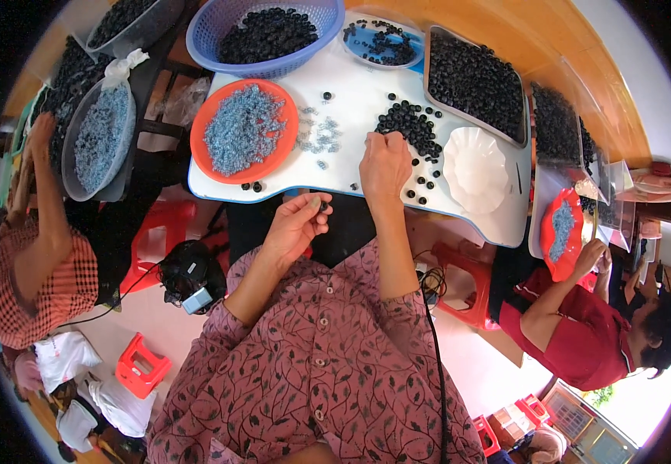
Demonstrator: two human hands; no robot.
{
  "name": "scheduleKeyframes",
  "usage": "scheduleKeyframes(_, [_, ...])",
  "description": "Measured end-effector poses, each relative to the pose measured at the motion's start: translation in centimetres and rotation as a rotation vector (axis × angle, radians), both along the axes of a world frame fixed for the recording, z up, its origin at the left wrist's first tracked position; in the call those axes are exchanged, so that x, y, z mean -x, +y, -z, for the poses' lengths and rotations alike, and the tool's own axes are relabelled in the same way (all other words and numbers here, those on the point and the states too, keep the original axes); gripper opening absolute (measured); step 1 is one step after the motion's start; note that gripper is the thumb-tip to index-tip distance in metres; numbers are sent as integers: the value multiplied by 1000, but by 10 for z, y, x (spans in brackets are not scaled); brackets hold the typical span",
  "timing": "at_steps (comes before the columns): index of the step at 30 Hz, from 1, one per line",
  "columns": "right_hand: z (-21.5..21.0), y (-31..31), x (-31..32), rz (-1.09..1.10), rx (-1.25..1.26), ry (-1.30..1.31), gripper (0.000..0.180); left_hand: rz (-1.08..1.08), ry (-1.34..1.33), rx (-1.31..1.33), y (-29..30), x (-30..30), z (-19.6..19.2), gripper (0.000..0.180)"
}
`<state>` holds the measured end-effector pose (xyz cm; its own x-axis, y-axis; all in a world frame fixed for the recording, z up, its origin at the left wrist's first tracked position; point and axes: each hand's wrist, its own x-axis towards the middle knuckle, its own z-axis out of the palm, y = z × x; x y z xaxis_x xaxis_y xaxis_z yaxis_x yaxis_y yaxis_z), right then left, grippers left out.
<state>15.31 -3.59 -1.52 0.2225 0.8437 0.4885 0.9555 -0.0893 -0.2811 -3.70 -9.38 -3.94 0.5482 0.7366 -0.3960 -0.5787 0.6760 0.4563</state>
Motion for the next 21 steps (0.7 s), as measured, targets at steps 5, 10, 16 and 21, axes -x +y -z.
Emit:
scheduleKeyframes(5, [-4, -9, -1, -38, 25, -10, 9, -2, -57, 32, 2, -2, -5, 23])
scheduleKeyframes(10, [-38, -56, 19, -150, 202, 676, 10, -56, -100, 11, 3, -1, -6, 23])
scheduleKeyframes(16, [-31, -86, 31, -229, 250, 1110, 13, -93, -45, -38, 0, -5, -10, 22])
scheduleKeyframes(21, [-38, -87, 37, -226, 257, 1169, 23, -119, 13, -92, -5, -7, -12, 19])
